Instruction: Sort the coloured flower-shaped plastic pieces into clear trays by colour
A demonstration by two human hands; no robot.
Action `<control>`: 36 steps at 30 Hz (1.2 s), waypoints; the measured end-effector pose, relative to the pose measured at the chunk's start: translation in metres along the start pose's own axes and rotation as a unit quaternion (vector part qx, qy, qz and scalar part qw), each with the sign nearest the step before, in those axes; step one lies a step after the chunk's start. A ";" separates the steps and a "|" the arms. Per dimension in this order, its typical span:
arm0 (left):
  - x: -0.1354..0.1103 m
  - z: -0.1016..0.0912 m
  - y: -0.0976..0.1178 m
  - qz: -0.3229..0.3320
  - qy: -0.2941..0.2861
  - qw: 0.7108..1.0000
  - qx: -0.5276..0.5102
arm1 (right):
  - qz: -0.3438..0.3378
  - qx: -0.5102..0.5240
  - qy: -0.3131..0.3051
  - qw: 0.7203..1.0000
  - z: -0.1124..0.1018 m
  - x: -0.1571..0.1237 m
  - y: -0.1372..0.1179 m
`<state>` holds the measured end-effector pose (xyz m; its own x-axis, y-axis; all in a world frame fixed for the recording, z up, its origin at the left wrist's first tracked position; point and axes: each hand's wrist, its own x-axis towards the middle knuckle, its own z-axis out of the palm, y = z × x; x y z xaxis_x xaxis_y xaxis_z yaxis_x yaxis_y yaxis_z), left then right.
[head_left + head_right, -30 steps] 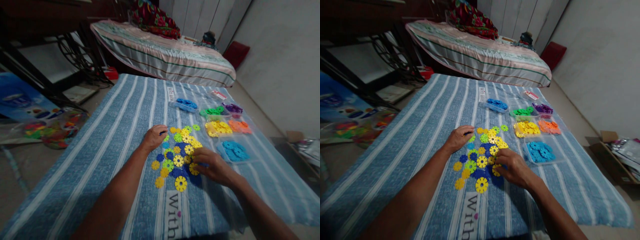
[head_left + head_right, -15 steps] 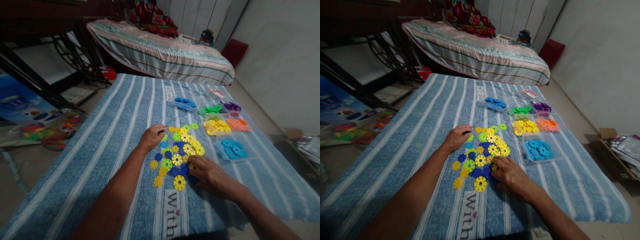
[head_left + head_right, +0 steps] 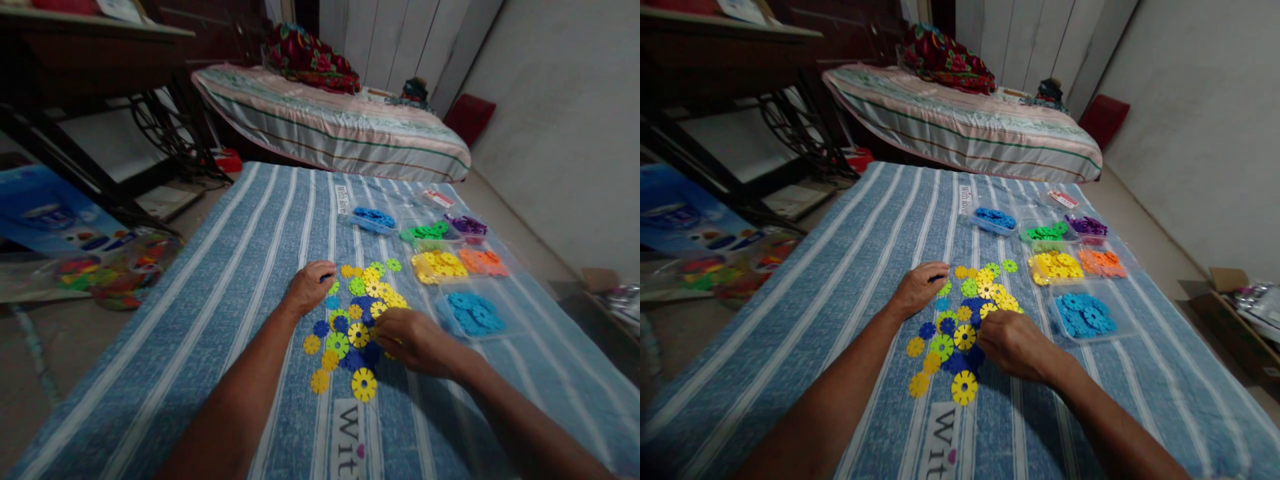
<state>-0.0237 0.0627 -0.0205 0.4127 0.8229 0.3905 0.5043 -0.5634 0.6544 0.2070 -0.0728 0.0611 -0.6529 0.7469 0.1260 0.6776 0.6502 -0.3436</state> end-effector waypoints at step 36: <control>0.003 0.001 0.000 0.002 -0.001 1.000 0.004 | 0.193 -0.119 0.026 0.974 0.019 -0.066 0.019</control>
<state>-0.0218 0.0650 -0.0198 0.4171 0.8202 0.3915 0.5091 -0.5677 0.6470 0.2569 -0.1126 0.0288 -0.3209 0.9438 0.0798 0.9321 0.3296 -0.1499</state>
